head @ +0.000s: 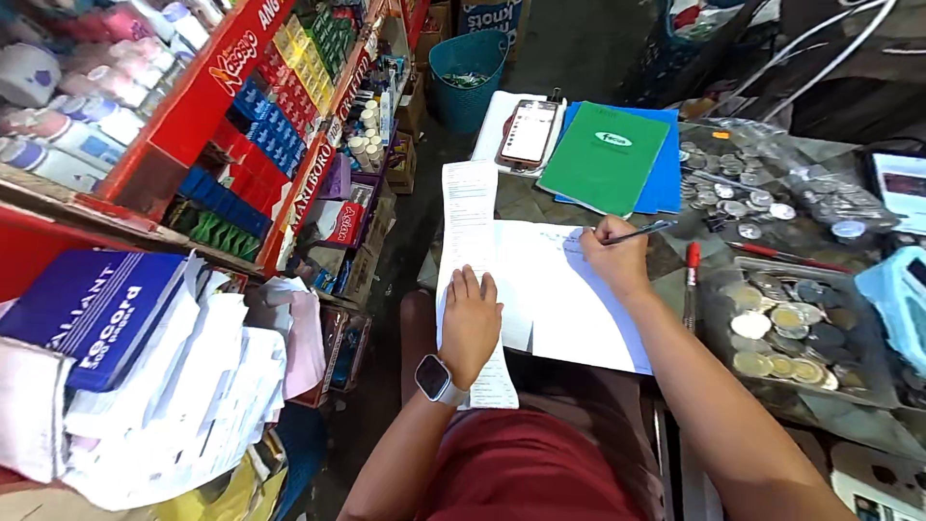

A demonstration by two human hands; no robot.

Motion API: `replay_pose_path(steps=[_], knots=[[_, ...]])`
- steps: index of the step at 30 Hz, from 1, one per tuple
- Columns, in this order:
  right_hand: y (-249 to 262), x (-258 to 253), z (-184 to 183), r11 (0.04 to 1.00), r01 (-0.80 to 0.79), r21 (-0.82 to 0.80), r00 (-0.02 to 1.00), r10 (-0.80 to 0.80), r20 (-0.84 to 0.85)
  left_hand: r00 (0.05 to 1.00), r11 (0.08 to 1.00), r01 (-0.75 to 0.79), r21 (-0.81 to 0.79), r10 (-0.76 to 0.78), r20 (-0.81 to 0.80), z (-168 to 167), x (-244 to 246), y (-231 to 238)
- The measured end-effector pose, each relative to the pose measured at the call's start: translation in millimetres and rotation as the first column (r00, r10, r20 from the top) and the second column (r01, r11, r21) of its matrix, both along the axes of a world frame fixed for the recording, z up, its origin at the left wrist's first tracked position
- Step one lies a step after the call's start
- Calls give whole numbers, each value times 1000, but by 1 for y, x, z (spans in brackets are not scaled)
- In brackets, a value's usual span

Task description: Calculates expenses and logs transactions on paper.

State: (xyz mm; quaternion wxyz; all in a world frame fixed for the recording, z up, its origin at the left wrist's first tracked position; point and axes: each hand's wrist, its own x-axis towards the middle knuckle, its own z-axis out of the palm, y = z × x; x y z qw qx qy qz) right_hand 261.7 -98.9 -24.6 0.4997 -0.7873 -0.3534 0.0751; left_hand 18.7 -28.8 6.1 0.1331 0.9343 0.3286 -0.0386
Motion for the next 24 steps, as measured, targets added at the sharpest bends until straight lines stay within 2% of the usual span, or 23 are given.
replay_pose_path(steps=[3,7,12,24], knots=[[-3,-1,1,996,20,87,997,-14,-70,999,999,9,35,-10,42,-2,-2,0],[-1,-5,-3,997,32,70,999,-30,-24,990,996,7,94,-20,138,-10,-7,1],[0,-6,-4,995,11,97,1000,-10,-13,982,984,16,177,-48,181,-20,-11,3],[-2,-4,-5,999,13,51,999,-16,43,986,981,24,194,-55,155,-21,-13,5]])
